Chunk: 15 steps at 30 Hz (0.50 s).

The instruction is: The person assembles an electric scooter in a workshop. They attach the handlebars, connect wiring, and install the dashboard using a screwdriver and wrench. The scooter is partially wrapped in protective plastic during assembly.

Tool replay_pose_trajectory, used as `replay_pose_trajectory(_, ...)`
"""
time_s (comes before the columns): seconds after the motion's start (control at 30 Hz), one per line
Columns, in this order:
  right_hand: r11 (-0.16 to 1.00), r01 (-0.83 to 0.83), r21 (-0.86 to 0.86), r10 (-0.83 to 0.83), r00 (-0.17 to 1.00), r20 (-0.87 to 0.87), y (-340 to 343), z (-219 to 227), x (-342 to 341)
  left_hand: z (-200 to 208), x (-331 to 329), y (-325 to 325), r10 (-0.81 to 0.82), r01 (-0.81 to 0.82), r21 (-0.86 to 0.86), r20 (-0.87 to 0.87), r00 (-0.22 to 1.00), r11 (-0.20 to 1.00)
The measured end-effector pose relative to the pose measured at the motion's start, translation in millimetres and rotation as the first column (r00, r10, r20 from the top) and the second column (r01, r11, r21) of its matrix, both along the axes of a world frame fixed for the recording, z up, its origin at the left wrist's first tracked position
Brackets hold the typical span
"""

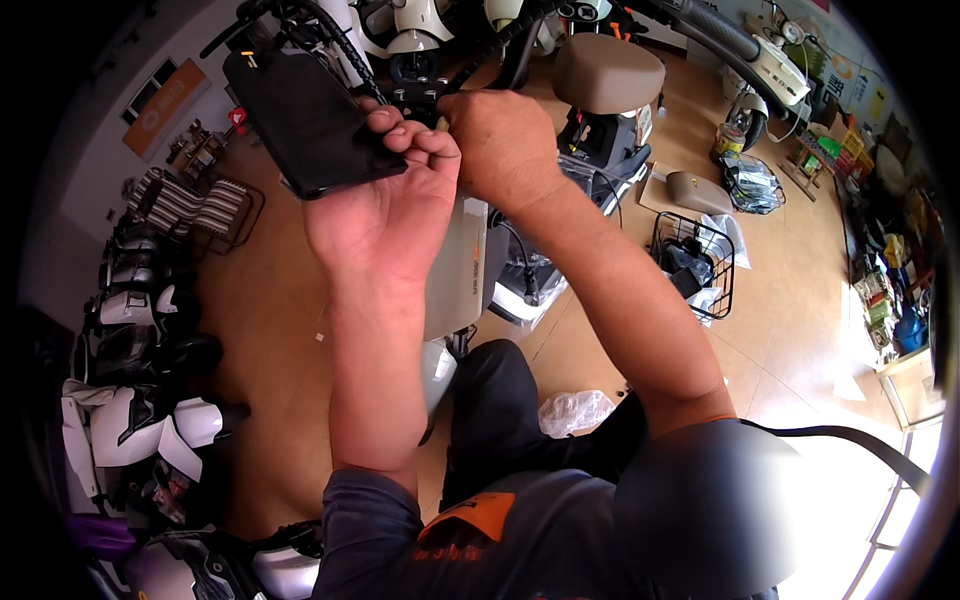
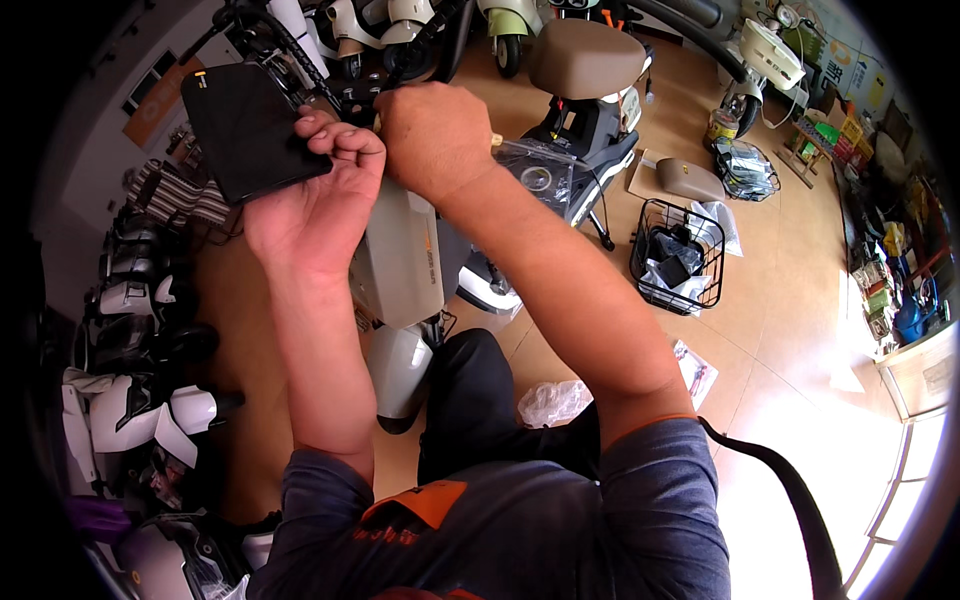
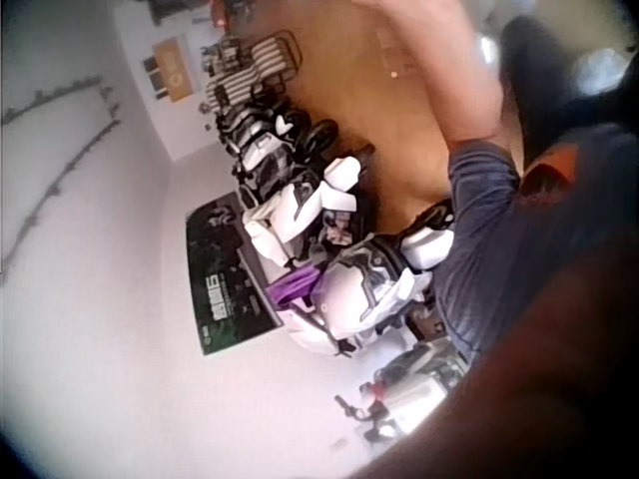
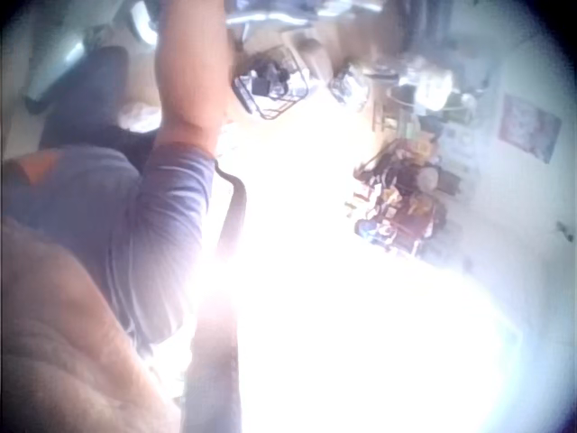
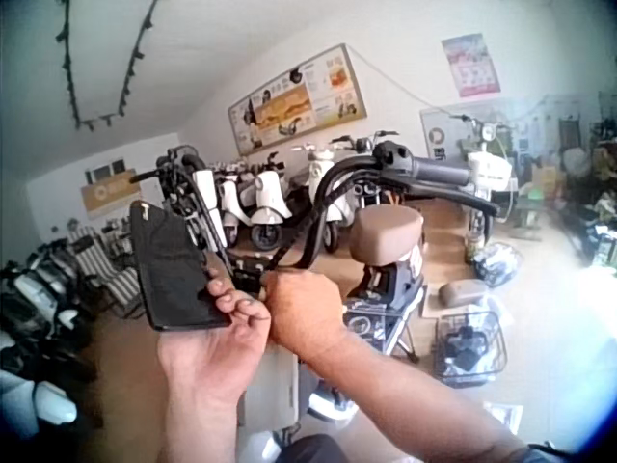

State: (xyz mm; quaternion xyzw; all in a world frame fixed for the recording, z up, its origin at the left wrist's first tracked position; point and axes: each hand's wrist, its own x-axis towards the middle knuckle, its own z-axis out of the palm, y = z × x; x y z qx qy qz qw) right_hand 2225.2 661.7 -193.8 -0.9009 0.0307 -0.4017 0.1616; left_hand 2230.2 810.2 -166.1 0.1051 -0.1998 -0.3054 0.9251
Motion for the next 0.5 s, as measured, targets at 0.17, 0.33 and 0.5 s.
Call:
replay_pose_trajectory(0.17, 0.972, -0.156, 0.174, 0.122, 0.973, 0.195, -2, -31, 4, -10, 6, -9, 0.066, -0.067, 0.014, 0.029, 0.997, 0.998)
replay_pose_trajectory(0.33, 0.947, -0.227, 0.227, 0.208, 0.973, 0.106, -11, -23, -8, -8, -1, -10, 0.107, -0.11, 0.07, 0.047, 0.993, 0.991)
replay_pose_trajectory(0.5, 0.944, -0.217, 0.249, 0.184, 0.972, 0.148, -11, -26, -14, -2, -2, -25, 0.222, -0.217, 0.18, -0.009, 0.975, 0.959)
